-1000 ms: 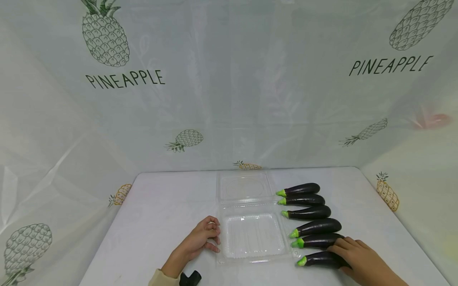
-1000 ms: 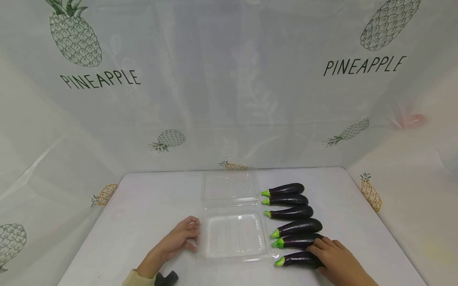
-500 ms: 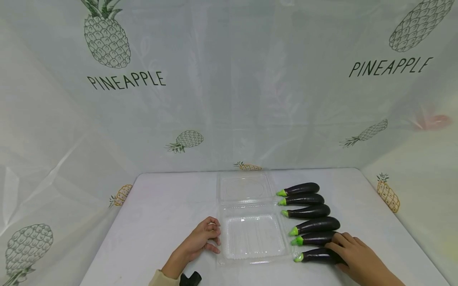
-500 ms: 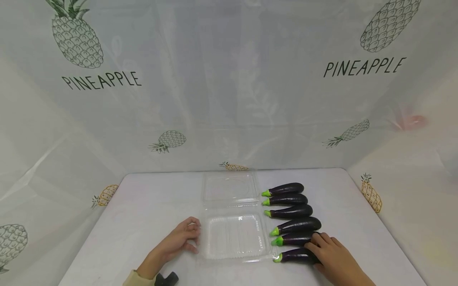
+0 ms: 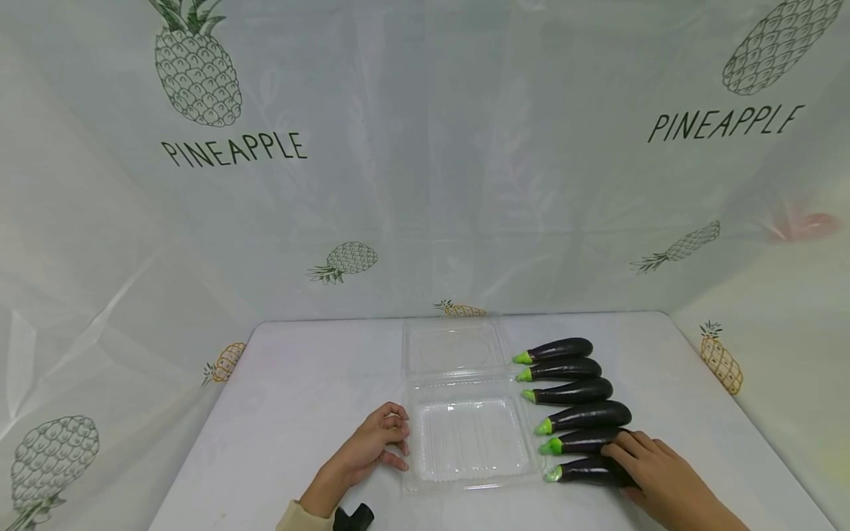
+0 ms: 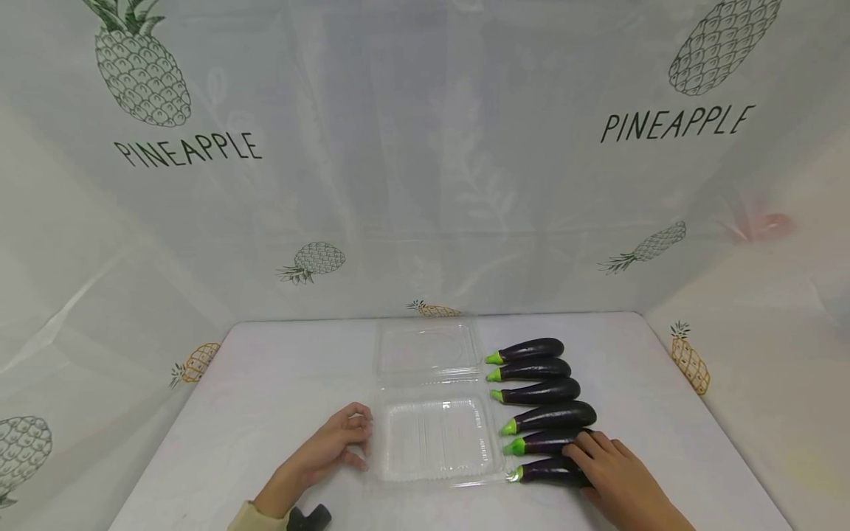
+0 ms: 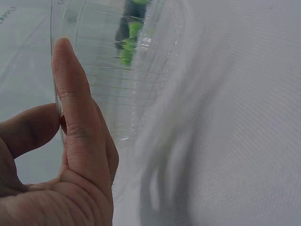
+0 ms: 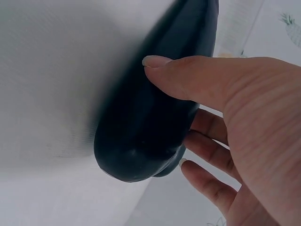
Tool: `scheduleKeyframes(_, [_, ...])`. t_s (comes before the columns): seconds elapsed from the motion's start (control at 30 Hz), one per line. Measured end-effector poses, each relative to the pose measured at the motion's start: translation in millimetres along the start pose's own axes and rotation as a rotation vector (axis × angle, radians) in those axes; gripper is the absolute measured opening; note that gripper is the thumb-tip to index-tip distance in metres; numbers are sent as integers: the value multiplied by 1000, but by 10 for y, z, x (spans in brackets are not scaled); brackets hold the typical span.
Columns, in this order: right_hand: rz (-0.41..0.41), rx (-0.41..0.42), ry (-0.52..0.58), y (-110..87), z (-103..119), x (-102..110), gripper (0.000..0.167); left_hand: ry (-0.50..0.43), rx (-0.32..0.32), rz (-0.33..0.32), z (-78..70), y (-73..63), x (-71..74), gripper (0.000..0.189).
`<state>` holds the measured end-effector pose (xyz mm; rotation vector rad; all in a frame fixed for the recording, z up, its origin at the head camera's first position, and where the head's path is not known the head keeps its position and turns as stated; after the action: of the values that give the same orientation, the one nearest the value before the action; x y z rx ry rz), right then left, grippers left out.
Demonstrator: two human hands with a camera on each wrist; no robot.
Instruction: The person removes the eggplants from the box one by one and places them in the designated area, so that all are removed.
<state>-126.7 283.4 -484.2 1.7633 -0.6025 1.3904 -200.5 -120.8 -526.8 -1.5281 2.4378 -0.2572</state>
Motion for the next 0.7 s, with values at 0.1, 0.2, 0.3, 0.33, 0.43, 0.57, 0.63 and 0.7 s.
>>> scheduleKeyframes(0.1, [10, 8, 16, -8, 9, -4, 67, 1, -2, 2, -1, 4, 5, 23])
scheduleKeyframes(0.2, [21, 7, 1, -11, 9, -10, 68, 1, -2, 4, -9, 4, 4, 23])
scheduleKeyframes(0.3, [14, 20, 0, -19, 17, -1, 69, 1, 1, 5, -12, -4, 1, 24])
scheduleKeyframes(0.33, [5, 26, -3, -22, 20, 4, 70, 0, 1, 5, -11, -8, 2, 23])
scheduleKeyframes(0.43, [-31, 57, 6, -32, 34, 33, 71, 5, -1, 4, -5, -18, 4, 23])
scheduleKeyframes(0.57, [-46, 38, 1, -35, 12, 72, 68, 6, 1, -3, -1, -24, 6, 23])
scheduleKeyframes(0.63, [-45, -3, 3, -25, -30, 106, 62, 4, 7, -8, 2, -22, 6, 23])
scheduleKeyframes(0.7, [-57, -51, 15, -15, -86, 160, 57, 2, 10, -11, 7, -20, 9, 23])
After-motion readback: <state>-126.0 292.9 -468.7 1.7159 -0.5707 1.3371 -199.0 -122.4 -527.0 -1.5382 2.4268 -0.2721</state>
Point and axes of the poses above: each hand's wrist, its own y-axis towards the middle knuckle, its own x-axis out of the back of the hand, z = x × y, the point moved 7 cm from there along y, towards the middle knuckle, and after that the axes turned 4 degrees about y, right-handed, at the moved point
